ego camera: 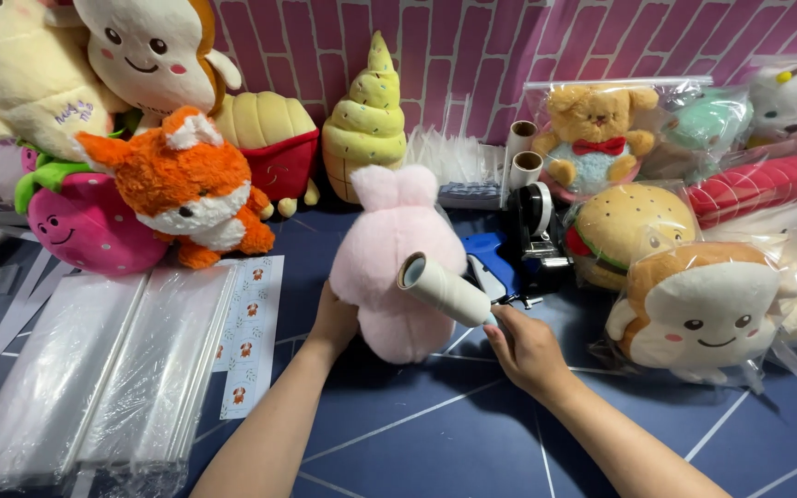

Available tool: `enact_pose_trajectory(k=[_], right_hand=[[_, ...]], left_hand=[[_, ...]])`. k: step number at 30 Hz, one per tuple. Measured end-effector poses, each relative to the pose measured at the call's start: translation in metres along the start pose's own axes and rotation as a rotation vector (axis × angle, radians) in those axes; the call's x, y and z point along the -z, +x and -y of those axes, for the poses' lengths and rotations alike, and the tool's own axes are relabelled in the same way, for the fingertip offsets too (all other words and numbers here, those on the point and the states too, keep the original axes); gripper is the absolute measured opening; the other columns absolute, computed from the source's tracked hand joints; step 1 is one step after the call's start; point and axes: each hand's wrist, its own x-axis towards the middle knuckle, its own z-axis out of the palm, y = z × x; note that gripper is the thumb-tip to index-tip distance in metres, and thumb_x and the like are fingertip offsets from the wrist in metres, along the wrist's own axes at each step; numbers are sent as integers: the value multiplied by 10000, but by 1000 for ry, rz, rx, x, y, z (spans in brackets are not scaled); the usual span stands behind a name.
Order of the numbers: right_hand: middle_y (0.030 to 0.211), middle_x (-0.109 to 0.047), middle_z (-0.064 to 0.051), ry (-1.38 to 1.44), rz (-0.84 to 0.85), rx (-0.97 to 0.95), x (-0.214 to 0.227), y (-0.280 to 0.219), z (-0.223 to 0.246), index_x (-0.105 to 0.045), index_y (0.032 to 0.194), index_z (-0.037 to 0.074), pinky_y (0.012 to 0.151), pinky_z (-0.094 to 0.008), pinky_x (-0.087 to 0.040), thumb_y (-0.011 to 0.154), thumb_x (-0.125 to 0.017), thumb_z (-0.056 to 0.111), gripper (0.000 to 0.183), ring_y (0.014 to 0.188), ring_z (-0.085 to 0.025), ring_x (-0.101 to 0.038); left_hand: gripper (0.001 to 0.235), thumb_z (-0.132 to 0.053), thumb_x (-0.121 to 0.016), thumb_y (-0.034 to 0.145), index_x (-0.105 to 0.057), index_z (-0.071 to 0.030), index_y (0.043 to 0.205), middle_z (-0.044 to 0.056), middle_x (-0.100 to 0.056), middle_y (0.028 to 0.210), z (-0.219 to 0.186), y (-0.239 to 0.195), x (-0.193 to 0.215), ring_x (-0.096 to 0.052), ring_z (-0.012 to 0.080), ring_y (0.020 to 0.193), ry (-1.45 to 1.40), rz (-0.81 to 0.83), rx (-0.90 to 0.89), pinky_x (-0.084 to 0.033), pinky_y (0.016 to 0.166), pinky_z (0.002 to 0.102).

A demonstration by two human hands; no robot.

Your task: Cleaning a pink bunny plush toy using a lint roller to remove lint and dust

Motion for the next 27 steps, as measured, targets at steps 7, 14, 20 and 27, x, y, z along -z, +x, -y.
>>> enact_pose_trajectory(k=[7,14,20,27], right_hand=[[559,-524,-133,69,-163,21,14,9,-21,-644,1003,156,505,-419,-511,1026,-502,359,248,550,-386,-620],[490,-494,-89,105,-237,0,30,24,-28,-656,1033,132,449,-360,-456,1065,-488,340,270,445,-289,-551],[579,-541,-42,36,-159,332,51,25,12,-722,1029,164,421,-367,-463,945,-616,360,238,423,-285,-536],[683,-579,-70,-165,-170,504,68,61,39,-721,1051,142,468,-419,-493,948,-638,323,225,490,-337,-578]], left_hand=[[298,-60,-467,969,-720,-26,1123,157,-694,825,2,-14,-9,-604,210,763,-10,12,-8,-524,720,406],[264,-57,-497,961,-749,-30,1037,124,-688,749,-2,-12,-11,-572,161,712,-23,8,-17,-506,682,373],[252,-55,-521,955,-772,-33,967,98,-682,688,-3,-11,-2,-546,121,671,-34,-19,-37,-492,652,346],[264,-99,-565,1000,-763,-25,842,87,-662,600,24,-11,-7,-472,74,621,-32,-5,-195,-466,639,296]])
